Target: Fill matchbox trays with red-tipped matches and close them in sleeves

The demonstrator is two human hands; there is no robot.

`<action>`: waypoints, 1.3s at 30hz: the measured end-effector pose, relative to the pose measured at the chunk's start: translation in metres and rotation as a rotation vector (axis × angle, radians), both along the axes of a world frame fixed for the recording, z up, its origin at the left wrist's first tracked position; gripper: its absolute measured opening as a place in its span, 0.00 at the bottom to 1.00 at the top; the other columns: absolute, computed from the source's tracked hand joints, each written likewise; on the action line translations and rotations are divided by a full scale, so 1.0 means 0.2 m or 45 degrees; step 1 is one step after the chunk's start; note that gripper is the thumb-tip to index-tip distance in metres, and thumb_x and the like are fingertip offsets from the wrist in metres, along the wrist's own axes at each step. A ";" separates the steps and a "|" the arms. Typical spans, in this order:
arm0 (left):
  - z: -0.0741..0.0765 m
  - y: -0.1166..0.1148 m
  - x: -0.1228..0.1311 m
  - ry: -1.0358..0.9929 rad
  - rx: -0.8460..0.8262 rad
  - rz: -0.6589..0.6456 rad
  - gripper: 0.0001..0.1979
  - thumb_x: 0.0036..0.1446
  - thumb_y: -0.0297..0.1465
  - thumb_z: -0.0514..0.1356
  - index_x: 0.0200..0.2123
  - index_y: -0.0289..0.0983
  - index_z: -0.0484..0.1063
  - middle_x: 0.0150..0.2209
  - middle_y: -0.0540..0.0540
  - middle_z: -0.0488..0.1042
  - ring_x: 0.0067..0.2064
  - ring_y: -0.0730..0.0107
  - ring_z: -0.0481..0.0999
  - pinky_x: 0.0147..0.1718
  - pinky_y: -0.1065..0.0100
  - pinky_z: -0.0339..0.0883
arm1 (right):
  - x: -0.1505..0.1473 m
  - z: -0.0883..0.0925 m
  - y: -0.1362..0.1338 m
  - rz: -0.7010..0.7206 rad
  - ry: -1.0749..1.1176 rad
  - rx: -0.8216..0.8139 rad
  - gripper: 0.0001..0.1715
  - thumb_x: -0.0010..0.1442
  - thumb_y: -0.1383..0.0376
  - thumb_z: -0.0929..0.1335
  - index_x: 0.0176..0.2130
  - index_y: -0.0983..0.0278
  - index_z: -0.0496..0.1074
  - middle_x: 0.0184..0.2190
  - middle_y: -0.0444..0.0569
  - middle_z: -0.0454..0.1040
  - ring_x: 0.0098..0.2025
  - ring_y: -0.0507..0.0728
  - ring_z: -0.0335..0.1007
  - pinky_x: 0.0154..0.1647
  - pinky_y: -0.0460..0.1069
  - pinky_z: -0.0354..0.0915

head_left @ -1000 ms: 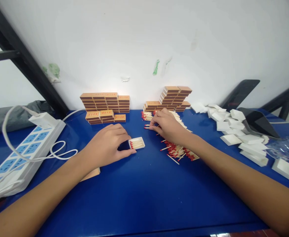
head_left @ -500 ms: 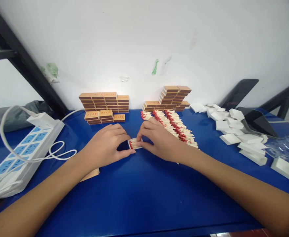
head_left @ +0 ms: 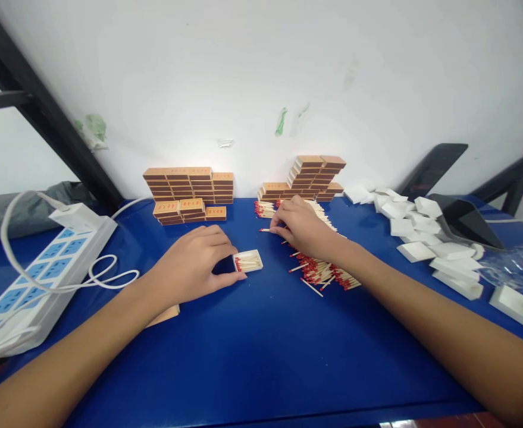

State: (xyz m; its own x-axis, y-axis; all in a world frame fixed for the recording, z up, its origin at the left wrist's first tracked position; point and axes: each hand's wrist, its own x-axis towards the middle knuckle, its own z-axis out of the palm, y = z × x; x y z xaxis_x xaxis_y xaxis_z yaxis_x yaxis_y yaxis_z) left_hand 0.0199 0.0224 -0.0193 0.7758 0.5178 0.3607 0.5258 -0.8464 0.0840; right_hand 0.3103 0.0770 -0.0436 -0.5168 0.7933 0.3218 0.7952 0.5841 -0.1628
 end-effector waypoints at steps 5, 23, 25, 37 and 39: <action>-0.01 0.01 0.00 -0.007 0.026 0.040 0.16 0.66 0.44 0.68 0.43 0.36 0.83 0.40 0.44 0.83 0.43 0.58 0.80 0.45 0.57 0.73 | -0.05 0.07 -0.10 0.158 0.083 -0.023 0.09 0.73 0.66 0.67 0.39 0.63 0.77 0.41 0.55 0.75 0.47 0.64 0.63 0.51 0.58 0.61; 0.01 0.00 0.00 0.012 -0.012 0.024 0.16 0.66 0.43 0.69 0.43 0.36 0.83 0.41 0.43 0.83 0.45 0.56 0.80 0.46 0.56 0.73 | -0.01 0.02 -0.01 -0.039 0.133 0.147 0.10 0.70 0.64 0.70 0.46 0.61 0.83 0.44 0.57 0.78 0.50 0.67 0.63 0.53 0.63 0.62; 0.01 0.00 0.00 0.010 -0.019 0.032 0.15 0.66 0.43 0.69 0.43 0.36 0.84 0.40 0.43 0.83 0.45 0.56 0.80 0.46 0.57 0.73 | 0.01 0.00 0.01 -0.047 0.083 0.127 0.11 0.70 0.64 0.70 0.46 0.61 0.83 0.45 0.57 0.78 0.50 0.68 0.62 0.53 0.63 0.62; 0.01 0.00 0.00 0.017 -0.027 0.034 0.15 0.66 0.43 0.69 0.43 0.36 0.83 0.41 0.42 0.83 0.45 0.56 0.80 0.47 0.57 0.73 | -0.01 -0.01 0.04 -0.061 0.034 0.155 0.07 0.69 0.67 0.71 0.42 0.63 0.82 0.43 0.57 0.77 0.50 0.67 0.63 0.53 0.61 0.62; 0.01 0.00 0.00 0.021 -0.024 0.031 0.15 0.66 0.43 0.69 0.43 0.36 0.83 0.41 0.42 0.83 0.45 0.57 0.80 0.47 0.57 0.73 | -0.01 -0.01 0.04 -0.050 0.051 0.160 0.07 0.69 0.68 0.71 0.39 0.63 0.81 0.41 0.57 0.76 0.49 0.67 0.63 0.52 0.60 0.62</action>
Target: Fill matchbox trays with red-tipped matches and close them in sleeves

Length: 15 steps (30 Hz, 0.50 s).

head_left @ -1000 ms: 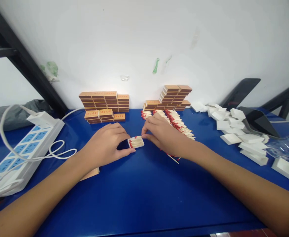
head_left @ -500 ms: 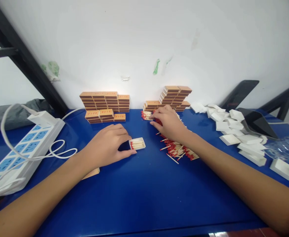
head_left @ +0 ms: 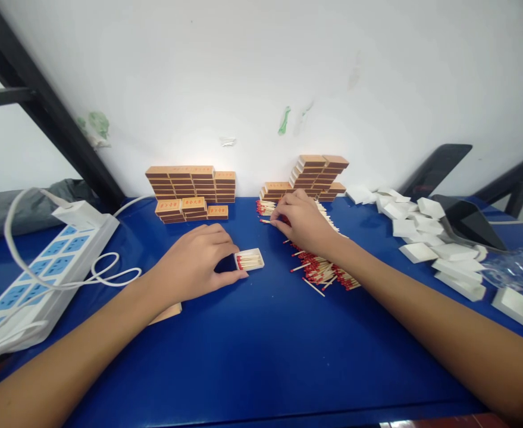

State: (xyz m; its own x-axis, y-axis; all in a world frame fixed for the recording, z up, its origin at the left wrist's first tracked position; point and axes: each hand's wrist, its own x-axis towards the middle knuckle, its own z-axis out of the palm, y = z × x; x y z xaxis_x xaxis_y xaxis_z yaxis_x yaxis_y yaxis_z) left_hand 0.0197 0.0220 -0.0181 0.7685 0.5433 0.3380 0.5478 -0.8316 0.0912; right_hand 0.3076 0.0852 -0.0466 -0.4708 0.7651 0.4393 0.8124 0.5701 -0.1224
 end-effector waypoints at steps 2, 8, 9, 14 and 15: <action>0.00 0.00 0.00 0.005 0.000 0.002 0.15 0.66 0.44 0.69 0.43 0.36 0.83 0.40 0.42 0.83 0.45 0.57 0.80 0.47 0.57 0.73 | -0.01 0.00 0.00 0.006 0.001 -0.004 0.07 0.68 0.68 0.71 0.36 0.62 0.79 0.40 0.56 0.76 0.49 0.67 0.63 0.52 0.60 0.62; 0.00 0.00 0.00 0.011 -0.002 0.008 0.15 0.66 0.43 0.69 0.44 0.36 0.83 0.41 0.42 0.83 0.45 0.57 0.80 0.46 0.57 0.73 | -0.03 0.03 -0.04 0.033 -0.078 -0.077 0.07 0.69 0.67 0.70 0.37 0.62 0.76 0.40 0.56 0.75 0.48 0.66 0.64 0.52 0.59 0.63; 0.00 0.00 0.00 0.011 0.000 0.008 0.15 0.66 0.43 0.69 0.44 0.37 0.83 0.41 0.42 0.83 0.45 0.57 0.80 0.46 0.57 0.73 | -0.03 0.03 -0.05 0.051 -0.076 -0.089 0.06 0.69 0.67 0.70 0.37 0.62 0.76 0.40 0.56 0.75 0.48 0.66 0.64 0.52 0.59 0.63; 0.01 0.00 0.00 0.007 0.010 0.003 0.16 0.66 0.44 0.68 0.44 0.37 0.83 0.41 0.43 0.84 0.45 0.57 0.80 0.46 0.58 0.73 | -0.05 0.07 -0.12 0.111 -0.046 -0.118 0.07 0.70 0.67 0.69 0.37 0.61 0.77 0.41 0.54 0.75 0.48 0.65 0.64 0.52 0.59 0.61; 0.00 0.00 0.00 0.007 0.011 0.000 0.16 0.66 0.44 0.68 0.44 0.37 0.83 0.41 0.43 0.84 0.45 0.57 0.80 0.46 0.57 0.73 | -0.05 0.08 -0.13 0.114 -0.041 -0.116 0.07 0.70 0.67 0.69 0.37 0.61 0.77 0.41 0.54 0.76 0.48 0.65 0.64 0.52 0.59 0.61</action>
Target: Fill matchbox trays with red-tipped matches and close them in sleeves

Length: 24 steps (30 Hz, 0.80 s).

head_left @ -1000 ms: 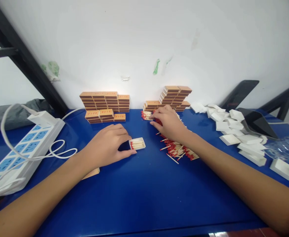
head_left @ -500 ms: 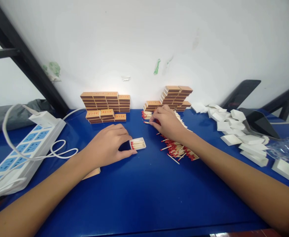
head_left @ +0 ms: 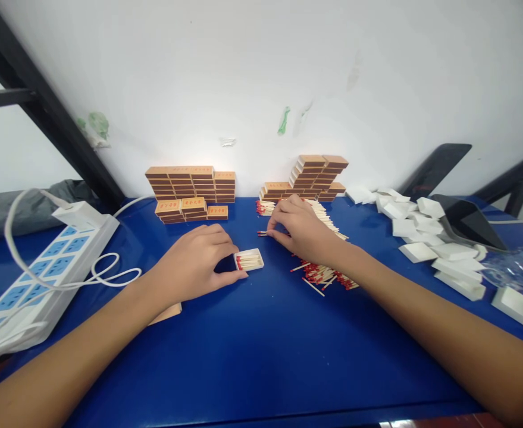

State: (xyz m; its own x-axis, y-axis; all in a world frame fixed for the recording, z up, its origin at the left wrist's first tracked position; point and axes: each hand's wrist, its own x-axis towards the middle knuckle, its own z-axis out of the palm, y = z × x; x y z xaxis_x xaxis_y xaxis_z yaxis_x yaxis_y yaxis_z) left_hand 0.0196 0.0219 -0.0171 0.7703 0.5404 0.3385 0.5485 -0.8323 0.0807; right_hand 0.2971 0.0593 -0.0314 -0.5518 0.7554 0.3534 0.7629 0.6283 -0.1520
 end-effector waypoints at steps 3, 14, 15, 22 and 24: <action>0.00 0.00 0.00 -0.001 0.012 -0.006 0.16 0.67 0.44 0.68 0.43 0.36 0.83 0.41 0.43 0.84 0.45 0.57 0.80 0.46 0.57 0.73 | -0.02 0.01 -0.02 0.024 0.013 -0.005 0.06 0.70 0.67 0.70 0.39 0.62 0.78 0.42 0.55 0.76 0.49 0.65 0.65 0.54 0.59 0.62; 0.00 0.00 0.00 0.004 0.004 -0.002 0.15 0.67 0.44 0.68 0.44 0.37 0.83 0.41 0.43 0.84 0.45 0.57 0.81 0.46 0.57 0.73 | 0.01 -0.02 0.00 0.029 0.006 -0.017 0.04 0.69 0.66 0.71 0.40 0.61 0.78 0.41 0.54 0.76 0.49 0.65 0.65 0.52 0.59 0.62; 0.00 0.00 0.00 0.002 0.005 -0.002 0.15 0.67 0.44 0.68 0.44 0.37 0.83 0.41 0.43 0.84 0.45 0.57 0.81 0.46 0.57 0.73 | 0.02 -0.02 0.00 0.023 -0.002 -0.021 0.04 0.70 0.66 0.71 0.40 0.61 0.78 0.41 0.54 0.76 0.49 0.65 0.65 0.52 0.59 0.62; 0.00 0.00 0.00 0.007 0.013 -0.003 0.16 0.67 0.44 0.68 0.43 0.36 0.83 0.41 0.43 0.83 0.45 0.57 0.80 0.46 0.57 0.73 | 0.01 -0.02 0.00 0.011 -0.026 -0.030 0.03 0.69 0.67 0.72 0.40 0.62 0.78 0.41 0.54 0.76 0.49 0.65 0.65 0.52 0.58 0.62; 0.00 0.00 0.00 0.009 0.010 -0.006 0.16 0.67 0.44 0.68 0.43 0.36 0.83 0.41 0.43 0.84 0.44 0.57 0.80 0.46 0.58 0.73 | 0.01 -0.02 0.00 0.013 -0.034 -0.039 0.06 0.70 0.67 0.71 0.38 0.62 0.78 0.41 0.55 0.76 0.49 0.65 0.64 0.51 0.59 0.62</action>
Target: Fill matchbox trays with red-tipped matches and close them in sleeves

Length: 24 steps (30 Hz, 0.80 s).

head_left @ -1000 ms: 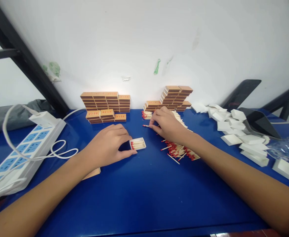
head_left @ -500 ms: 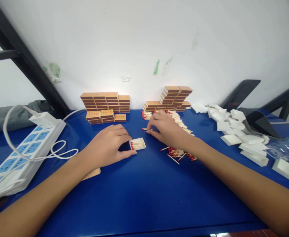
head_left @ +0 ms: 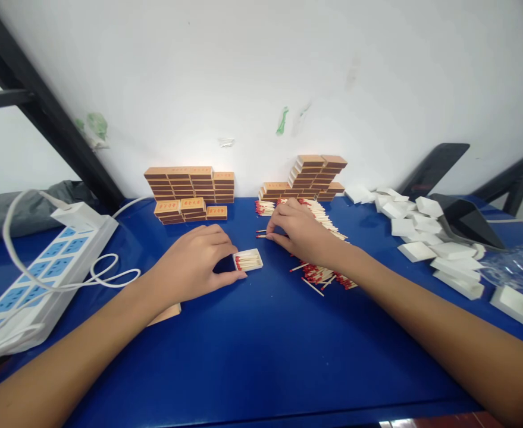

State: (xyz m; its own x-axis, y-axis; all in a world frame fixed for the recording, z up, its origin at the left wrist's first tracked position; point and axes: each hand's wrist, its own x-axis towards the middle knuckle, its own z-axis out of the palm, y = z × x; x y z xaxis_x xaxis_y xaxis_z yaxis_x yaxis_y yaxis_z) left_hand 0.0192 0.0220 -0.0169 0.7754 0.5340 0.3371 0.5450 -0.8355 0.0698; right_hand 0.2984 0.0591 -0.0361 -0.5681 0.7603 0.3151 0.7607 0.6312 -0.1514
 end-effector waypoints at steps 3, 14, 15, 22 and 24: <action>0.00 0.00 0.00 -0.002 -0.004 0.000 0.16 0.67 0.45 0.68 0.44 0.37 0.83 0.41 0.43 0.84 0.45 0.57 0.80 0.47 0.58 0.73 | -0.01 0.01 -0.01 0.021 -0.001 -0.011 0.07 0.71 0.67 0.69 0.38 0.63 0.77 0.42 0.56 0.76 0.49 0.66 0.64 0.52 0.59 0.62; 0.01 0.00 0.00 0.012 0.037 -0.002 0.15 0.66 0.42 0.69 0.40 0.34 0.82 0.39 0.43 0.81 0.43 0.57 0.80 0.45 0.57 0.73 | -0.16 0.08 -0.22 0.230 0.093 -0.027 0.09 0.74 0.67 0.67 0.41 0.64 0.77 0.44 0.55 0.76 0.49 0.63 0.64 0.54 0.60 0.62; 0.01 0.00 0.00 0.009 0.048 -0.007 0.15 0.66 0.42 0.69 0.39 0.34 0.82 0.39 0.43 0.81 0.43 0.57 0.80 0.45 0.57 0.73 | -0.17 0.07 -0.23 0.226 0.094 -0.034 0.09 0.74 0.68 0.67 0.41 0.64 0.77 0.44 0.55 0.77 0.49 0.63 0.64 0.53 0.60 0.62; 0.00 0.00 0.00 0.004 0.005 0.005 0.16 0.67 0.44 0.68 0.42 0.36 0.82 0.40 0.43 0.82 0.44 0.58 0.80 0.46 0.57 0.72 | -0.10 0.05 -0.13 0.227 0.257 0.003 0.06 0.72 0.67 0.69 0.41 0.62 0.78 0.41 0.52 0.77 0.47 0.62 0.66 0.54 0.58 0.62; 0.00 0.00 0.00 0.002 -0.002 0.013 0.16 0.67 0.44 0.68 0.43 0.36 0.83 0.41 0.43 0.83 0.44 0.58 0.80 0.47 0.57 0.72 | -0.05 0.03 -0.06 0.093 0.264 0.087 0.07 0.71 0.68 0.70 0.39 0.62 0.78 0.39 0.52 0.77 0.46 0.63 0.65 0.53 0.59 0.62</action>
